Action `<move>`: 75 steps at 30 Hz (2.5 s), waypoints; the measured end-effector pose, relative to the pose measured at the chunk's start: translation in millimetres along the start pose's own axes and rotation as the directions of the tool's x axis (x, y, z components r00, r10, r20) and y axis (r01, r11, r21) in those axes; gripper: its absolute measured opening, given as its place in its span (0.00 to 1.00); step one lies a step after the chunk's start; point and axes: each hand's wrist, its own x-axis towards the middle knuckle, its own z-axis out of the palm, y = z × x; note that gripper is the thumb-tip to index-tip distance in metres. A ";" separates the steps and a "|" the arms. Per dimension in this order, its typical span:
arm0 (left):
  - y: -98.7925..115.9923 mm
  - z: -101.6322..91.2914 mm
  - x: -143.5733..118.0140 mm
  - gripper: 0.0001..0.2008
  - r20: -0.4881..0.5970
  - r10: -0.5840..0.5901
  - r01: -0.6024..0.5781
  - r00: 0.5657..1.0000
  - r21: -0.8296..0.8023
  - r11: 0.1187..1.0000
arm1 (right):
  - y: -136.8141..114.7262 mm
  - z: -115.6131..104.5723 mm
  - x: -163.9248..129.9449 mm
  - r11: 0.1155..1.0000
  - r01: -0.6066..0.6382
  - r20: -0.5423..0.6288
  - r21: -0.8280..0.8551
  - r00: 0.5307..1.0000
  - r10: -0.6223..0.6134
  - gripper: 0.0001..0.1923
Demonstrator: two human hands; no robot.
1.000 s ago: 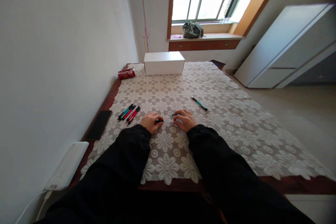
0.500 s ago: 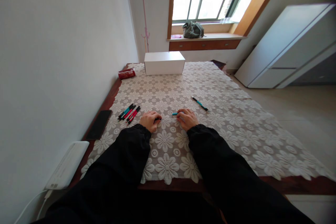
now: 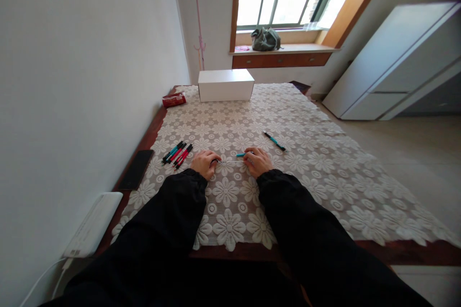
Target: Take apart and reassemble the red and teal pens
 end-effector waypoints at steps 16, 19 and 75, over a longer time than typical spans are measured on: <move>5.0 -3.8 0.0 0.06 -0.017 0.053 -0.054 0.998 -0.060 0.997 | -6.9 -5.2 -0.6 0.997 0.059 0.019 0.052 0.998 -0.060 0.05; 5.7 -4.6 -0.5 0.05 -0.031 0.030 -0.031 0.999 -0.056 0.998 | -6.0 -5.9 0.2 1.000 0.002 0.021 0.015 1.000 -0.002 0.04; -5.3 2.1 1.3 0.04 -0.078 -0.152 0.157 0.985 0.061 0.986 | 0.8 -4.3 -0.1 0.997 0.034 0.020 0.063 0.999 -0.035 0.04</move>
